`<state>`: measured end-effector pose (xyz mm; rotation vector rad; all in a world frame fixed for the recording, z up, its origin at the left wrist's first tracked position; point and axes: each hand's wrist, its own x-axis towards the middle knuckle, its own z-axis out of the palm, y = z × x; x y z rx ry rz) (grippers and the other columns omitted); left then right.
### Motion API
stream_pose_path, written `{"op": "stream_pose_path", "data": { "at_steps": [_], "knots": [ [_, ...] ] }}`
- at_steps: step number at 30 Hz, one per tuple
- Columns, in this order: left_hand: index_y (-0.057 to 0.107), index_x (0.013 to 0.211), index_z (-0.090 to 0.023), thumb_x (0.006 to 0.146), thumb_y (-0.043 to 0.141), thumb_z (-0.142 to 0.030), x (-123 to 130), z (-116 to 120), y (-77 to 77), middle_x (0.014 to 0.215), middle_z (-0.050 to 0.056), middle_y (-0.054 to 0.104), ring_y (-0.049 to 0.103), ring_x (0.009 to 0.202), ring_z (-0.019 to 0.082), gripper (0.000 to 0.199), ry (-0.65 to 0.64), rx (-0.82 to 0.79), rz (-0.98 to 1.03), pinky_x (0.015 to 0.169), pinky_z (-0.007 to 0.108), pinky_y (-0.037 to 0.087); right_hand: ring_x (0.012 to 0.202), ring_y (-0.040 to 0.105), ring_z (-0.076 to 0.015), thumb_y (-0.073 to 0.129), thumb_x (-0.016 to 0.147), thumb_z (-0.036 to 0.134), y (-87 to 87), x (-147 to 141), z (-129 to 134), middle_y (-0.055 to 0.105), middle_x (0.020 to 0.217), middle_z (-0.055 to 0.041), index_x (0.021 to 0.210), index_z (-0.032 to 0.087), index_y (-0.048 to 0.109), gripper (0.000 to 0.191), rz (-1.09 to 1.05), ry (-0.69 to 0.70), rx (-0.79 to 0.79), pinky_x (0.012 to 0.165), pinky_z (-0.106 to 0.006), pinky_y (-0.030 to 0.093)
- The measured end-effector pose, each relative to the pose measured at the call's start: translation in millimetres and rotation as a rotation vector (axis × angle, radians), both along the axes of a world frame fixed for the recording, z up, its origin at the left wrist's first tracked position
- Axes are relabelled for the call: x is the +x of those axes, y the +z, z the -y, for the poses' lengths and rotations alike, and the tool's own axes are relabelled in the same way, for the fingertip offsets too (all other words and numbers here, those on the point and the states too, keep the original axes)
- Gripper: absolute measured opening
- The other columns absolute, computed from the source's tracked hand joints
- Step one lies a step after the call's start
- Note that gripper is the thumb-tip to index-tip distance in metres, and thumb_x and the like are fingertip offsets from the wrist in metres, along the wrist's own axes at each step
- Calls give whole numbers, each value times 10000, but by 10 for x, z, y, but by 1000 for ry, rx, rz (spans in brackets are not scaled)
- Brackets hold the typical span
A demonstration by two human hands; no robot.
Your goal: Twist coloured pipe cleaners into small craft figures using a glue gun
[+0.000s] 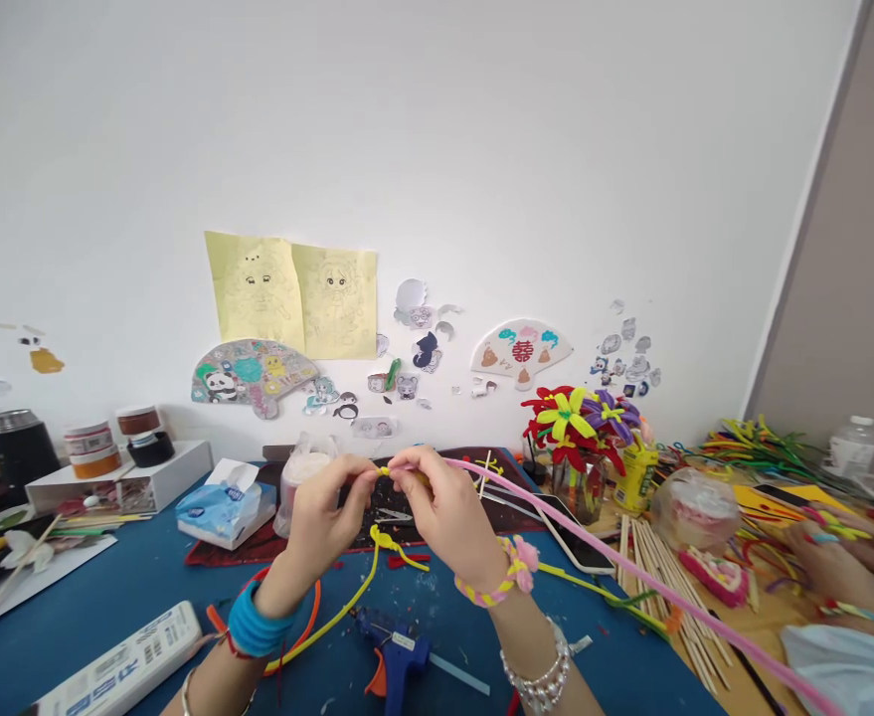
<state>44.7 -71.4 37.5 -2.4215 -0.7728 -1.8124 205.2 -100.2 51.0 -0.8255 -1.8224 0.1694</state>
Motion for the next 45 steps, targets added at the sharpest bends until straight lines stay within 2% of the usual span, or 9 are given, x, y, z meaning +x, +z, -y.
{"op": "stream_pose_path", "data": {
  "at_steps": [3,6,10,13,18,21,29,41,45],
  "knots": [
    [533,768,-183,908,444,-274,69,67,14,583,-16,525,495,522,110,190,-197,-281,134,543,223,363,763,616,-118,426,912,172,-26,34,-48,651,855,-28,944,202,546,128,93,-70,265,676,-213,469],
    [481,739,-174,903,445,-329,110,100,40,523,-58,402,446,434,82,228,-555,-652,293,474,200,317,803,622,-127,424,893,97,-46,77,-108,666,864,-35,973,204,542,178,202,-91,485,732,-233,478],
    [423,660,-163,854,476,-296,125,107,86,521,-84,294,307,353,37,241,-944,-1023,361,428,186,276,818,636,-148,426,887,105,-62,90,-143,677,870,-42,965,216,562,192,223,-61,538,756,-272,490],
    [471,707,-170,871,465,-330,109,95,86,526,-67,367,374,380,62,230,-722,-857,320,438,194,302,756,638,-139,435,902,188,-38,74,-108,668,828,-35,937,211,575,146,61,-54,250,687,-250,489],
    [635,925,-202,851,544,-267,-8,0,16,712,29,622,543,609,134,134,40,-25,-50,600,238,366,655,583,-116,486,890,314,63,106,-17,615,690,-5,904,181,568,156,-126,138,-226,586,-218,436],
    [649,1005,-223,850,548,-224,-86,-69,-15,707,41,647,554,612,146,186,176,227,-218,589,248,349,631,555,-110,509,875,342,104,136,14,596,661,0,890,168,559,181,-151,220,-334,568,-218,411],
    [657,966,-224,838,549,-178,-78,-88,-18,682,37,648,540,575,137,173,191,339,-295,570,252,338,602,535,-98,513,868,323,122,136,21,596,655,1,885,161,561,170,-154,225,-362,551,-214,391],
    [629,712,-178,840,528,-250,122,131,46,596,2,615,510,497,119,178,-100,-249,168,503,219,397,715,622,-136,474,883,261,15,60,2,650,752,-21,906,190,596,143,-119,28,-81,666,-235,464],
    [628,709,-172,827,530,-222,101,120,48,596,-3,603,502,493,110,161,-93,-238,170,505,217,389,694,622,-124,473,886,242,27,54,7,650,744,-10,895,195,596,132,-95,31,-61,650,-223,464]
  ]
}}
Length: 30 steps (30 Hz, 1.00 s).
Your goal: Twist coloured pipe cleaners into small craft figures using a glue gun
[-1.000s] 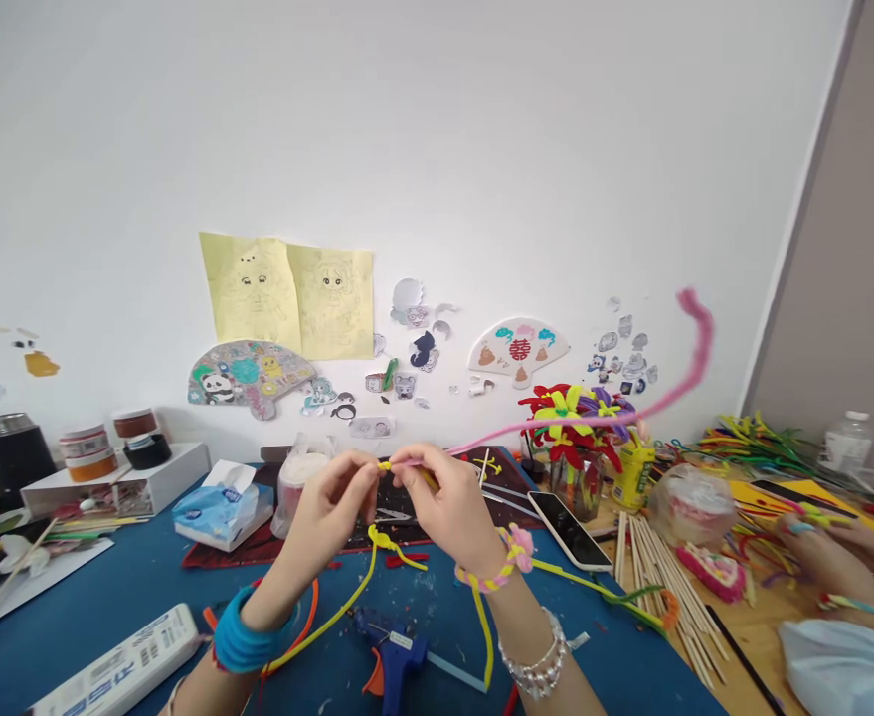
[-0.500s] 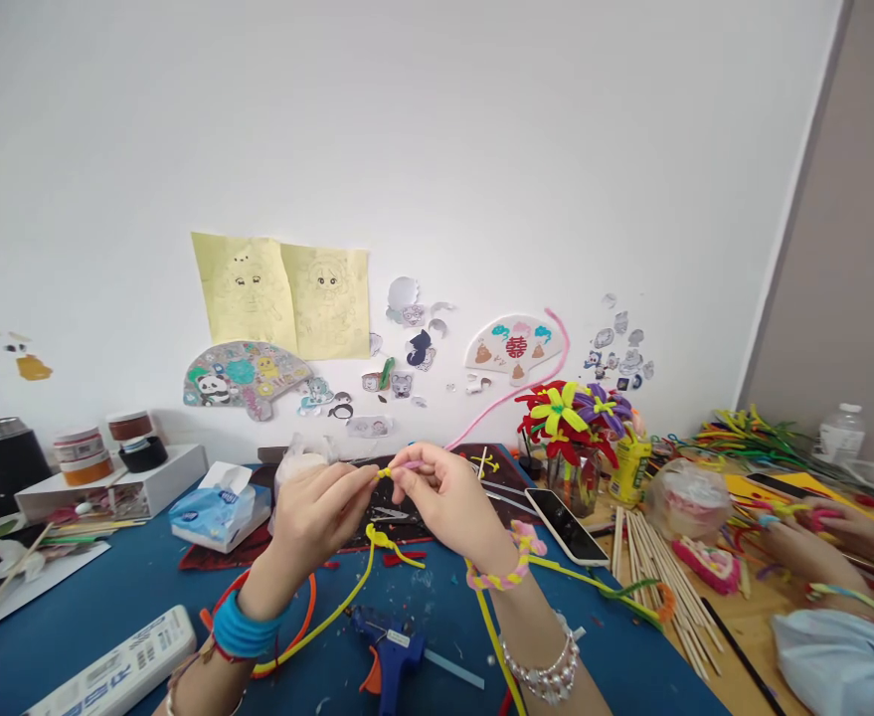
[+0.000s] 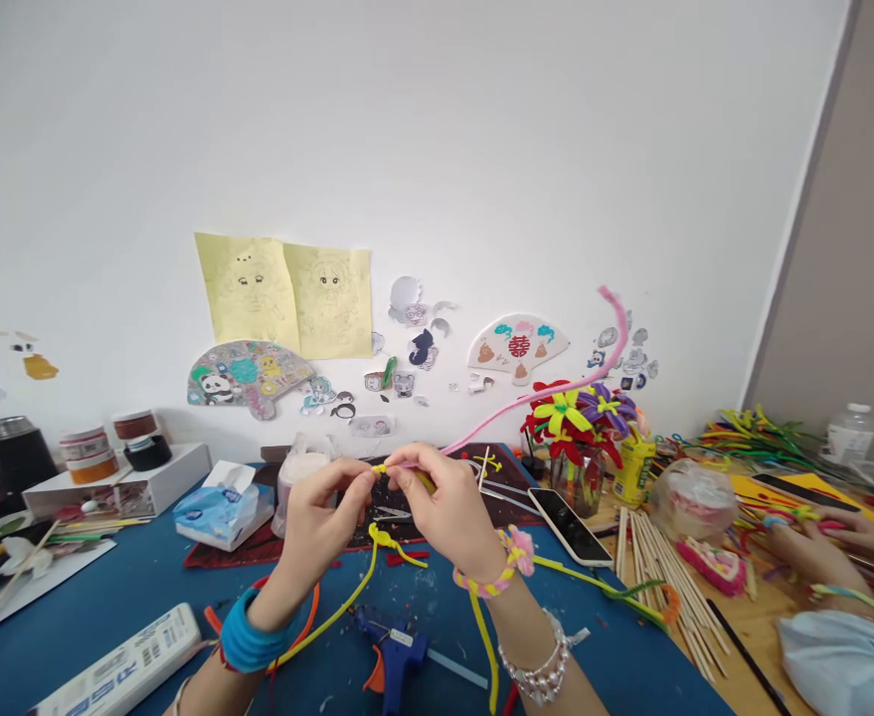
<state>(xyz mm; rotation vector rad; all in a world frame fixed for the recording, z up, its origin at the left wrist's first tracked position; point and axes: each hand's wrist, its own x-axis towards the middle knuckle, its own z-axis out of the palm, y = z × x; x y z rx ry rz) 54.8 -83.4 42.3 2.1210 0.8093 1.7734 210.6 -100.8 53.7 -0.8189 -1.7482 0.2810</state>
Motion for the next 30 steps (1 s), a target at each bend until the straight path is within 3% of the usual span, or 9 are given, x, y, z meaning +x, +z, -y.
{"op": "stream_pose_path", "data": {
  "at_steps": [3,6,11,14,16,18,21,26,30],
  "knots": [
    [633,708,-175,815,532,-200,-3,8,-16,561,-14,575,487,480,103,149,27,47,-16,504,216,376,679,622,-120,480,888,252,7,2,7,647,731,-5,883,196,594,128,1,19,-12,631,-215,467],
    [619,683,-175,806,532,-222,27,7,-46,468,-38,497,433,417,94,159,-36,-65,81,446,213,338,710,632,-128,478,887,237,-13,-21,4,653,749,-11,889,198,591,119,11,13,40,652,-223,477],
    [489,593,-172,802,467,-230,64,-68,-42,377,-100,276,238,296,46,217,-449,-479,395,362,188,212,708,640,-133,457,883,184,-73,-81,-45,671,795,-29,897,204,595,140,57,-13,207,642,-231,475],
    [460,624,-170,833,436,-241,29,-97,-6,411,-106,270,245,294,35,222,-566,-562,313,385,184,245,717,636,-133,468,881,191,-80,-77,-78,666,778,-27,898,199,591,125,13,13,131,654,-231,474],
    [502,684,-167,854,455,-270,-9,-89,10,467,-77,391,369,350,55,204,-406,-411,162,412,190,300,703,628,-129,493,879,235,-68,-55,-89,654,746,-21,901,191,584,103,-59,63,12,648,-228,476],
    [556,771,-166,855,494,-272,-44,-76,13,586,-28,528,500,490,88,149,-159,-142,21,486,199,375,692,621,-124,513,876,281,-47,-30,-88,645,721,-17,911,183,577,122,-135,116,-81,647,-224,477],
    [567,917,-172,849,530,-231,-83,-84,-2,687,-9,586,543,578,100,97,91,168,-92,565,204,419,692,615,-114,530,870,305,-12,-9,-64,641,710,-14,914,173,575,146,-193,170,-150,648,-213,472],
    [568,972,-180,867,526,-179,-118,-152,-33,639,-20,595,519,508,96,113,278,528,-302,527,216,381,722,616,-114,530,870,306,21,-25,-14,639,733,-18,914,171,579,150,-178,237,-196,675,-217,477],
    [571,1003,-173,886,500,-152,-142,-186,-45,716,16,657,560,567,114,138,308,636,-376,551,234,380,696,600,-109,541,861,312,23,-37,-5,603,684,0,919,176,598,158,-163,182,-187,679,-221,480]
  ]
}}
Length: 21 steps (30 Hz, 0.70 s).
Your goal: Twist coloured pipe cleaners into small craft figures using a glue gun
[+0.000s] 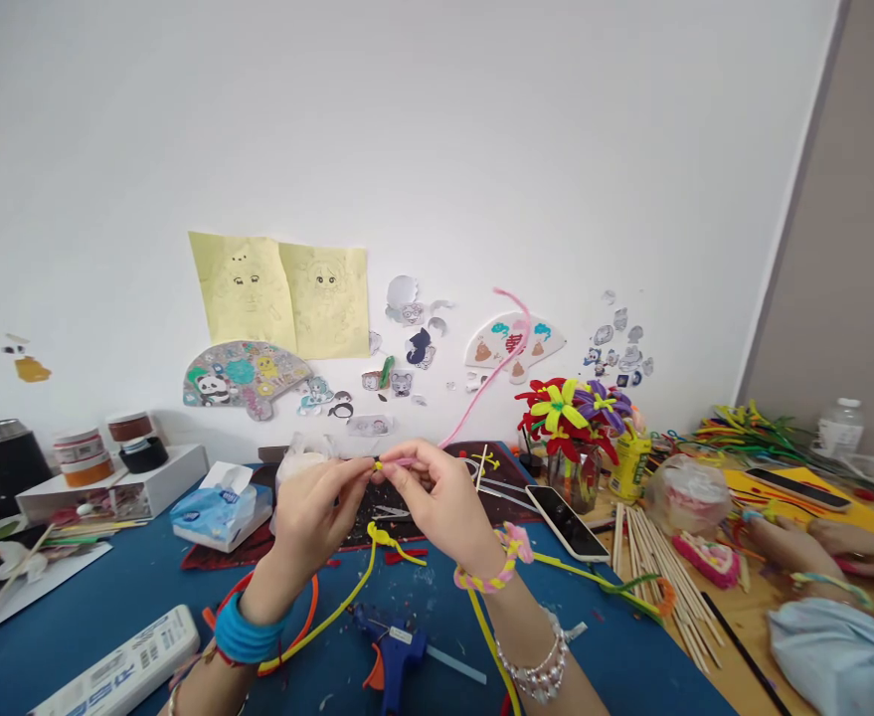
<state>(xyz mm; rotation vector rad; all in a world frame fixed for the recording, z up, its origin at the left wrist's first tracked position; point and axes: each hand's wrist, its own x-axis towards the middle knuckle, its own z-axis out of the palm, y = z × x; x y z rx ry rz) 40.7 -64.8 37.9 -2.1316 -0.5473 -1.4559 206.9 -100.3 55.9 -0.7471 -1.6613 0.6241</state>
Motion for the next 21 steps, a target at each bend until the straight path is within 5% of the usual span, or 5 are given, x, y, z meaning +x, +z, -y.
{"op": "stream_pose_path", "data": {
  "at_steps": [6,13,21],
  "knots": [
    [571,950,-163,871,541,-155,-14,-27,-8,718,20,659,559,583,123,86,67,85,-11,575,244,384,495,492,-53,559,845,315,-8,12,-15,623,751,-5,952,187,611,175,30,-7,-39,442,-163,397],
    [561,872,-155,889,510,-152,23,-22,-25,710,26,655,564,578,118,54,63,90,61,584,234,401,577,574,-75,590,828,263,-51,-6,-33,680,870,-17,1032,228,605,208,-14,-47,57,549,-190,483],
    [563,804,-180,912,458,-274,134,101,-27,582,-24,552,495,492,95,178,-176,-516,313,505,207,385,825,660,-156,625,807,238,-68,-37,-25,695,889,-32,976,224,592,173,-110,-104,206,750,-268,534]
  ]
}}
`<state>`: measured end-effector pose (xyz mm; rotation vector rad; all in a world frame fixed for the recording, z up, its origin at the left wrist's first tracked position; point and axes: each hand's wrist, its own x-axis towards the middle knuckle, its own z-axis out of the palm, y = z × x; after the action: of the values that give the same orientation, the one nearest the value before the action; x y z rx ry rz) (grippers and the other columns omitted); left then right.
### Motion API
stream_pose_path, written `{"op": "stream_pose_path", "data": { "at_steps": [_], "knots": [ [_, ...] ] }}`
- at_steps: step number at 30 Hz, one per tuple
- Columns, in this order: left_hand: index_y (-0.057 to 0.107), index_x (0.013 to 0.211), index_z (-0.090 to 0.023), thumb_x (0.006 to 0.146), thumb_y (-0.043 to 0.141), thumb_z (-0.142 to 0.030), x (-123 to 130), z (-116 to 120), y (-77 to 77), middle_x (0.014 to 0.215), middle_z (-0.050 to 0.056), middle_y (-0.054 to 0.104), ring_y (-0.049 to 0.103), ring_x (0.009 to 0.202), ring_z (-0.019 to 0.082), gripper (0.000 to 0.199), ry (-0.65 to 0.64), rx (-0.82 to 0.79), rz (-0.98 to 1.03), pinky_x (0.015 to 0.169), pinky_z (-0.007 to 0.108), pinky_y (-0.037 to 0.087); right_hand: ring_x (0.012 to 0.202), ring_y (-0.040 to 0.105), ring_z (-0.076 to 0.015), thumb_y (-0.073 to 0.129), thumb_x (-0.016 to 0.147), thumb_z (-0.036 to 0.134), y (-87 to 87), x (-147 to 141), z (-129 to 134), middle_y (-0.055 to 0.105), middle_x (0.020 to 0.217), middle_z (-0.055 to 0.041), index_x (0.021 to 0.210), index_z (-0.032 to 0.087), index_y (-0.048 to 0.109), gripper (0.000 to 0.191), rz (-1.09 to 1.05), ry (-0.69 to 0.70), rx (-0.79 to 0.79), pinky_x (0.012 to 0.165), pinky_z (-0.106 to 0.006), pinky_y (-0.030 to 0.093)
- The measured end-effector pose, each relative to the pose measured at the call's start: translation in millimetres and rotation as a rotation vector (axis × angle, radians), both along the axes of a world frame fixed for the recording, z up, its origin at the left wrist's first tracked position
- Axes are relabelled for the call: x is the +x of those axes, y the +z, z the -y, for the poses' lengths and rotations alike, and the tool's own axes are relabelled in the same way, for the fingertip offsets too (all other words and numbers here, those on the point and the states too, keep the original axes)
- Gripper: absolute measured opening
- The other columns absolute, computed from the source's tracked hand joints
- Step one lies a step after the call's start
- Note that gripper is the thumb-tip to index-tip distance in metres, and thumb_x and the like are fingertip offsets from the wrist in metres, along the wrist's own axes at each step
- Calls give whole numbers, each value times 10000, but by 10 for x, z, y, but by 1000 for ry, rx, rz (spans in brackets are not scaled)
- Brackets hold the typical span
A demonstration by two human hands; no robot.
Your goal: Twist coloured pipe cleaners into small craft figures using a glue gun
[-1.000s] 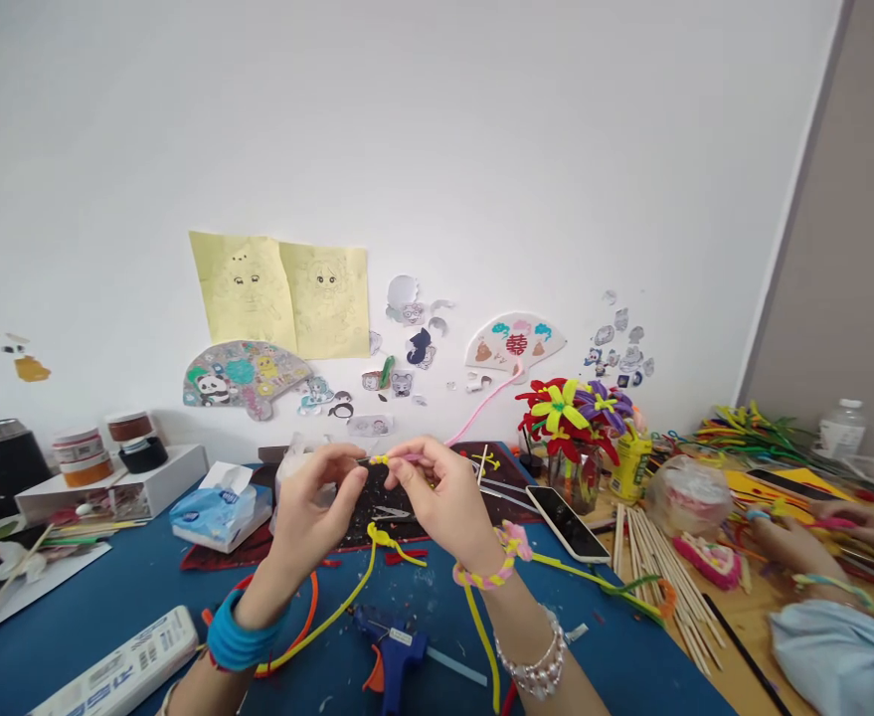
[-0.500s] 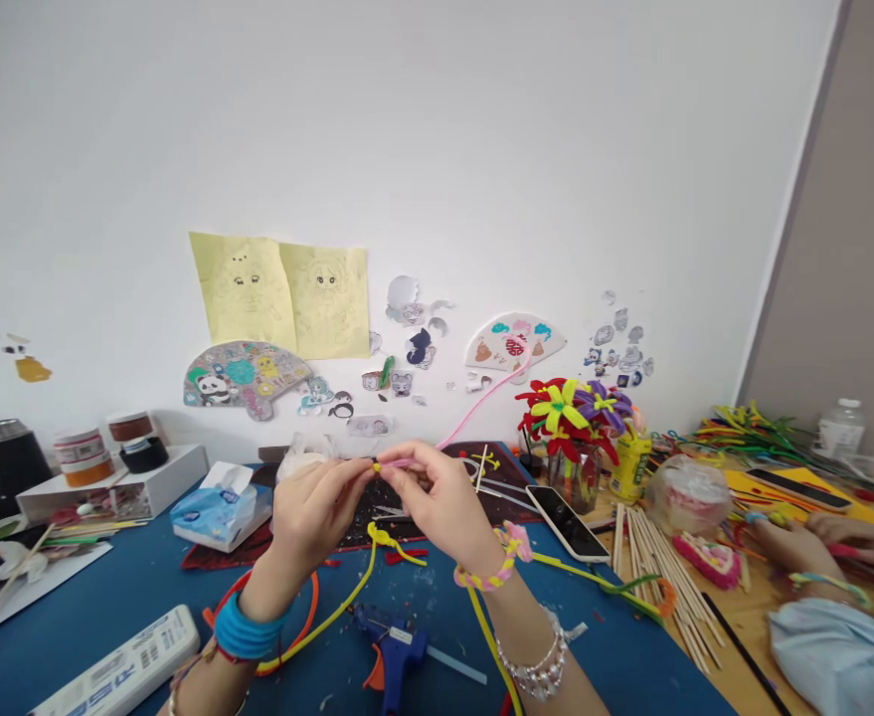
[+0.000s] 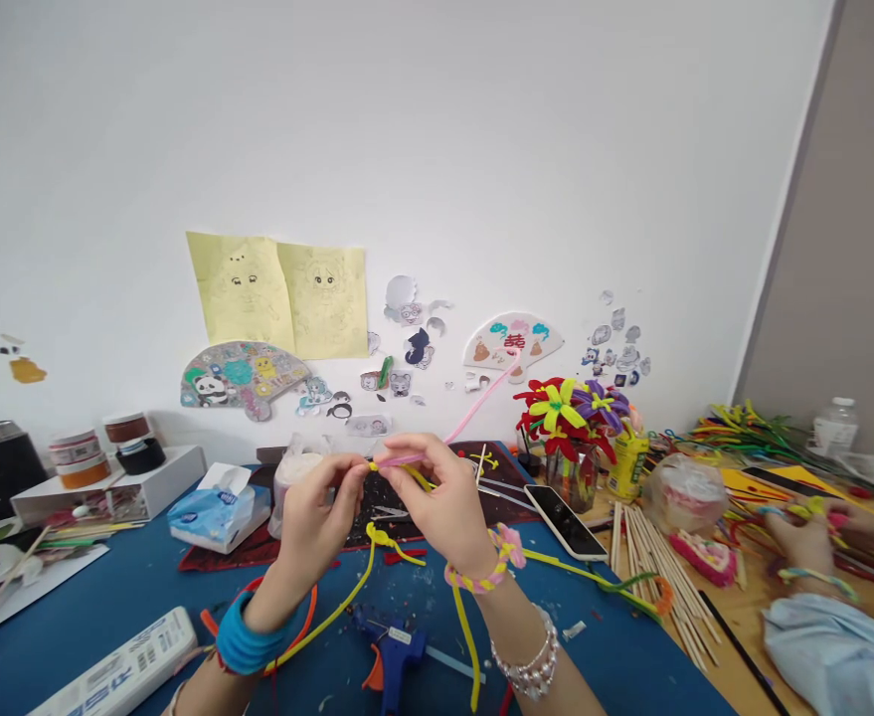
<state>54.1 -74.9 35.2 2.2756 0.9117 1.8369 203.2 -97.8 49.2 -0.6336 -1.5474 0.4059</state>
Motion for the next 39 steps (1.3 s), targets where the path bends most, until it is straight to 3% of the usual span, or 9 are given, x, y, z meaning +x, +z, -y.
{"op": "stream_pose_path", "data": {
  "at_steps": [8,13,15,17,19,23,27,31,39],
  "knots": [
    [511,767,-157,884,501,-396,-46,100,126,447,-87,371,397,359,52,266,-525,-550,200,410,172,275,828,664,-138,607,810,155,-2,16,18,690,882,-21,984,229,584,191,39,18,127,781,-261,538],
    [453,673,-151,867,541,-339,-70,61,164,419,-123,223,167,327,8,284,-930,-868,315,405,163,204,829,657,-149,602,810,155,-12,-1,22,687,883,-30,1002,224,573,206,37,75,121,770,-283,535],
    [441,666,-153,865,538,-331,-59,44,162,424,-127,202,111,336,9,283,-1026,-951,312,394,165,182,813,652,-157,614,804,191,9,-1,32,686,862,-39,994,211,570,197,14,84,55,739,-285,533],
    [456,692,-154,871,522,-351,-43,47,153,429,-125,212,120,333,12,275,-962,-915,292,391,167,173,781,648,-158,634,791,239,36,10,38,685,842,-44,983,200,570,206,-11,82,-33,695,-274,529],
    [496,755,-155,888,486,-383,-27,69,140,422,-115,254,199,325,27,264,-739,-759,235,390,173,187,744,643,-148,660,769,280,60,29,35,684,841,-44,980,193,571,245,-48,89,-113,663,-256,522],
    [576,884,-158,887,506,-324,-7,101,98,560,-28,511,454,474,88,180,-164,-158,-31,472,205,328,755,636,-121,692,743,300,83,57,19,680,868,-37,990,195,570,295,-141,188,-223,699,-229,513],
    [590,919,-149,898,481,-184,-8,44,34,680,27,603,512,576,125,117,118,336,-283,548,244,361,782,631,-122,699,738,294,91,64,31,672,848,-30,987,190,571,299,-137,204,-233,739,-236,510],
    [581,913,-144,892,479,-153,-19,3,-1,656,26,599,497,554,130,105,168,438,-327,539,254,350,788,629,-127,673,765,287,96,97,56,673,866,-29,999,200,563,273,-68,164,-173,741,-246,511],
    [458,683,-176,933,324,-171,-15,56,-4,558,-11,463,414,485,113,284,-19,327,-366,489,256,296,765,638,-134,664,774,230,112,162,111,663,844,-20,1000,224,563,248,38,163,-38,702,-257,526]
  ]
}}
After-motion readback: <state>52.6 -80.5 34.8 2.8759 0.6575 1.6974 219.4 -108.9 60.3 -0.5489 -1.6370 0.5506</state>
